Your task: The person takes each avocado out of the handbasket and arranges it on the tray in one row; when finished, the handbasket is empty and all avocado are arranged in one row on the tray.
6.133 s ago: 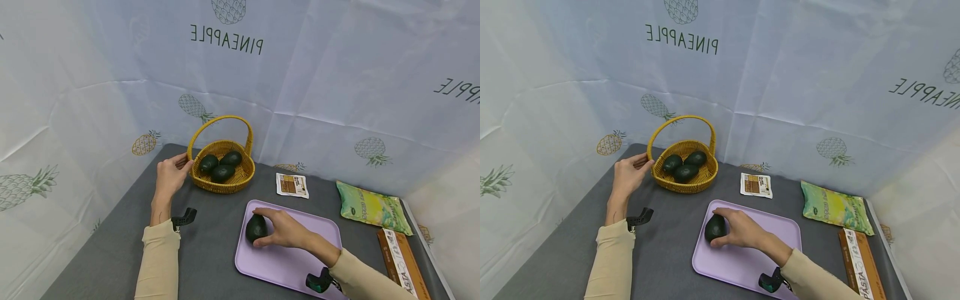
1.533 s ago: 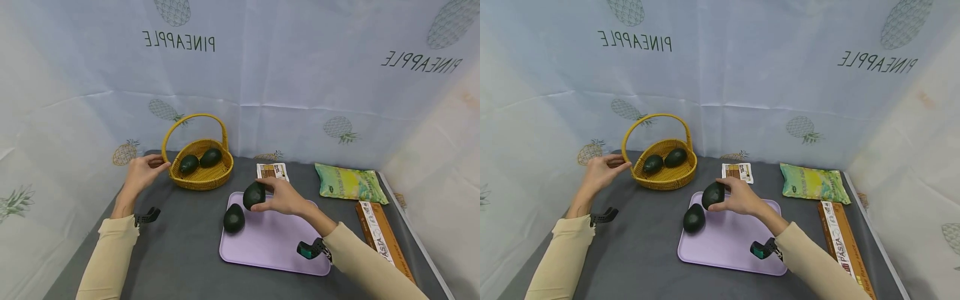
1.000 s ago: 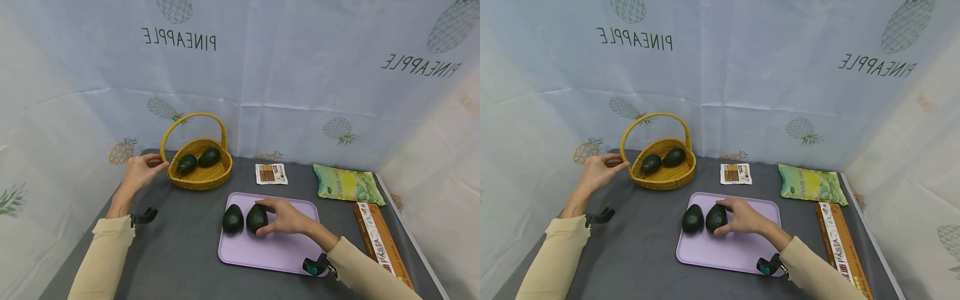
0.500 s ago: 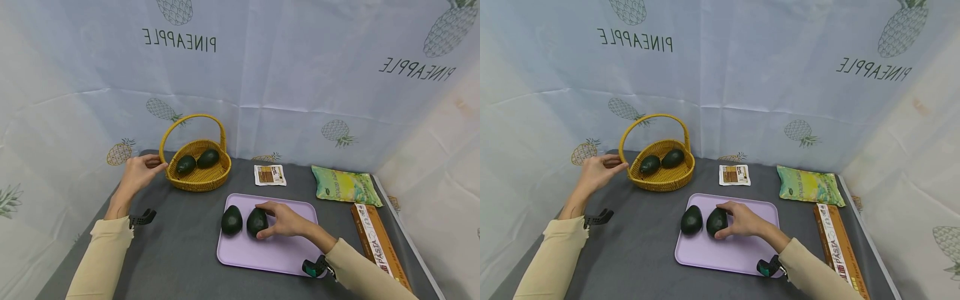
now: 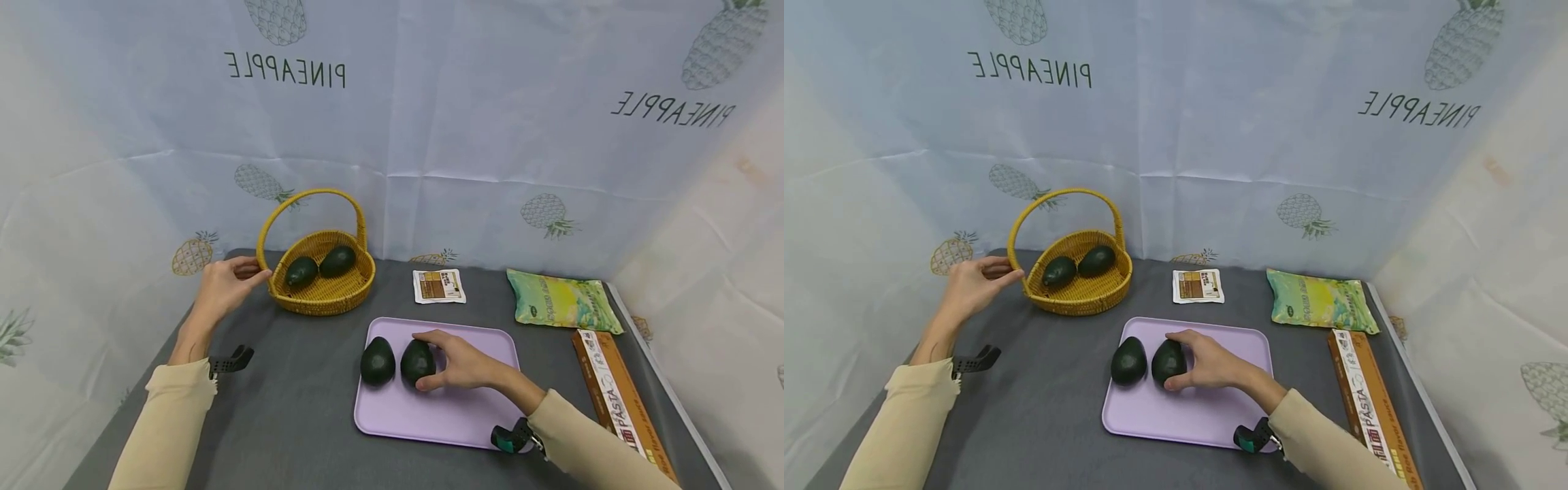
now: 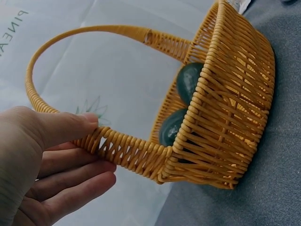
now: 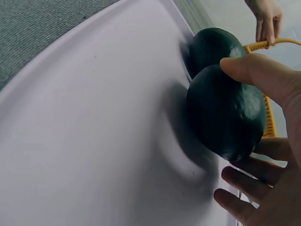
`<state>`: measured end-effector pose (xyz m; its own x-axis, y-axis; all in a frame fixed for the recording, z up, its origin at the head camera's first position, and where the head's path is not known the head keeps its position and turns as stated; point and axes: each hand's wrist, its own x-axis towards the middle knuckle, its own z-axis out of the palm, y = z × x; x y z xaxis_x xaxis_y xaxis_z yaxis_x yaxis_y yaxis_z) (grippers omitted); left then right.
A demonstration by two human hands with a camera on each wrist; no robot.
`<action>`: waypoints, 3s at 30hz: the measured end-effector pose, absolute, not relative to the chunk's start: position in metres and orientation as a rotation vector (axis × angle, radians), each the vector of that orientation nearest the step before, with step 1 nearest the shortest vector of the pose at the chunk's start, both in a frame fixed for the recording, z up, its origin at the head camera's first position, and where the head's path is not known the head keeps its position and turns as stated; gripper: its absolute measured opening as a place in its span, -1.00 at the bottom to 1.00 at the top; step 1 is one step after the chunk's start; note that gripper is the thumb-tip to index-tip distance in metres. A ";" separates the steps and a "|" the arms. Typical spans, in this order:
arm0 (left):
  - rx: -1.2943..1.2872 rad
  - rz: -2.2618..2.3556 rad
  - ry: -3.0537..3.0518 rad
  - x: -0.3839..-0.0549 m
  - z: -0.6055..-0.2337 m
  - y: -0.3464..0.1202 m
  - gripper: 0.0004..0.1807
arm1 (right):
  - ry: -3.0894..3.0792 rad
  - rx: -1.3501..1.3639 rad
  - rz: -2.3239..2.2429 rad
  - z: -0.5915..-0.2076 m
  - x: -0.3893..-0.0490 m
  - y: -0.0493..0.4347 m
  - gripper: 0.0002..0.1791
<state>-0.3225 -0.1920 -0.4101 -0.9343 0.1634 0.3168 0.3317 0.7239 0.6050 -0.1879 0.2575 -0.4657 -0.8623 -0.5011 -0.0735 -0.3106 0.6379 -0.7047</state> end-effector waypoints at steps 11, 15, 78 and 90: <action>-0.384 -1.013 -2.687 -0.322 -0.410 -0.192 -0.47 | 2.588 -0.645 -1.028 -0.466 -0.189 0.255 0.05; -0.378 -1.021 -2.693 -0.321 -0.410 -0.192 -0.46 | 2.600 -0.652 -1.018 -0.467 -0.190 0.255 0.08; -0.338 -1.058 -2.696 -0.321 -0.415 -0.190 -0.52 | 2.832 -0.222 -0.792 -0.417 -0.375 0.071 -0.09; -0.326 -1.076 -2.719 -0.321 -0.412 -0.190 -0.48 | 2.934 -0.367 -0.516 -0.424 -0.382 0.074 -0.15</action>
